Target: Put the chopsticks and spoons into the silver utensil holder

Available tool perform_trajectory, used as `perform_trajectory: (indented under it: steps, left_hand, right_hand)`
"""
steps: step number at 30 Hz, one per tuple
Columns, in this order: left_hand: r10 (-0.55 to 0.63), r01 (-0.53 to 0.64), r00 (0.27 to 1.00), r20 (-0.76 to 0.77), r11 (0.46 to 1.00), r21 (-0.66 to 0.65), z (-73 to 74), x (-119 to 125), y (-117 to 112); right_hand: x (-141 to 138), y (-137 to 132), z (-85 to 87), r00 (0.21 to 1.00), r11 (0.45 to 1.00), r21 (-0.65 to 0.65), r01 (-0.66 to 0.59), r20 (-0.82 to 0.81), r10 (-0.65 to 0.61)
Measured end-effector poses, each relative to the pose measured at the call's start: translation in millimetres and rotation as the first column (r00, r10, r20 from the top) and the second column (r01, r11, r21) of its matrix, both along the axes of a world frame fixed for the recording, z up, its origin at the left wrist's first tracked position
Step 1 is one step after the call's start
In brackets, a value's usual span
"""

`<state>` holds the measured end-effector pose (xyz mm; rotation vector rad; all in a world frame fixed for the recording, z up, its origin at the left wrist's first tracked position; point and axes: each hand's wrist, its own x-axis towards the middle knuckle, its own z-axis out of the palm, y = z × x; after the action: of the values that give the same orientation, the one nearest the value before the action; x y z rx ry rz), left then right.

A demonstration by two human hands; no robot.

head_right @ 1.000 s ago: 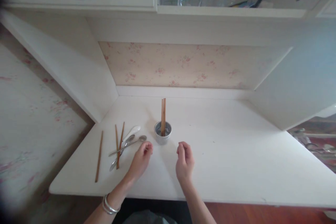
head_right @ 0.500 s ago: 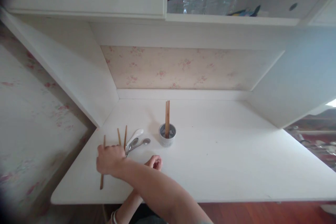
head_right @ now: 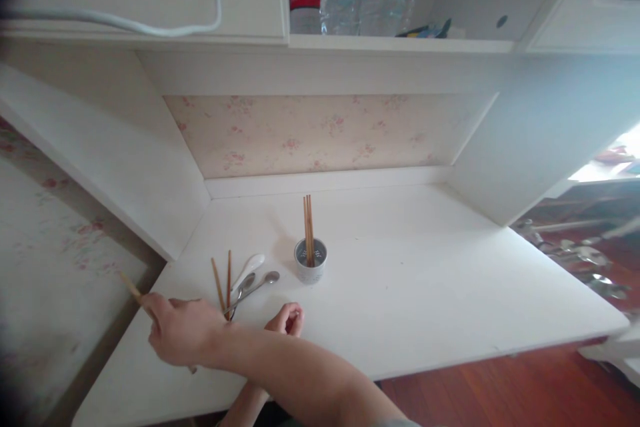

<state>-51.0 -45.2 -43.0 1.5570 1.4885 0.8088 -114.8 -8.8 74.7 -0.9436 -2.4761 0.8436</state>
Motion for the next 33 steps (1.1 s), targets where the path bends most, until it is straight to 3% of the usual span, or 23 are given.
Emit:
perform_trajectory:
  steps: [3, 5, 7, 9, 13, 16, 22, 28, 33]
  left_hand:
    - [-0.038, 0.039, 0.996, 0.085, 0.999, -0.004, -0.4, -0.4, -1.5]
    - [-0.057, 0.053, 0.993, 0.101, 0.998, 0.047, 5.1, -0.2, -3.6]
    - [-0.057, 0.049, 0.996, 0.071, 0.993, 0.105, 13.9, 0.7, -5.8]
    - [-0.050, 0.045, 0.998, 0.035, 0.991, 0.130, 22.8, 2.2, -7.3]
    - [-0.059, 0.059, 0.998, -0.002, 0.990, 0.128, 31.9, 5.1, -8.0]
    - [-0.047, 0.050, 0.999, -0.024, 0.989, 0.136, 31.8, 6.0, -8.0]
    - [-0.024, 0.033, 0.998, -0.066, 0.991, 0.132, 32.5, 7.2, -9.4]
    - [-0.037, 0.048, 0.996, -0.085, 0.990, 0.135, 31.1, 8.2, -9.0]
    - [-0.043, 0.053, 0.996, -0.081, 0.990, 0.133, 29.3, 8.0, -8.8]
  right_hand:
    - [43.2, -1.0, 25.3, 0.938, 0.993, -0.096, 0.074, -0.331, -0.103]
    - [74.8, 6.2, 35.2, 0.809, 0.968, -0.202, 0.145, -0.540, -0.234]
    - [108.2, 19.2, 42.3, 0.625, 0.930, -0.298, 0.218, -0.689, -0.367]
    - [142.3, 35.8, 48.8, 0.467, 0.877, -0.377, 0.298, -0.744, -0.478]
    - [200.9, 69.3, 54.1, 0.339, 0.783, -0.401, 0.476, -0.738, -0.584]
    - [224.8, 86.8, 41.3, 0.347, 0.721, -0.399, 0.566, -0.679, -0.647]
    - [233.6, 96.0, -3.3, 0.484, 0.658, -0.274, 0.701, -0.495, -0.722]
    - [232.4, 91.8, -17.5, 0.595, 0.659, -0.102, 0.745, -0.346, -0.725]
    - [229.6, 89.3, -20.3, 0.629, 0.685, -0.088, 0.723, -0.327, -0.705]
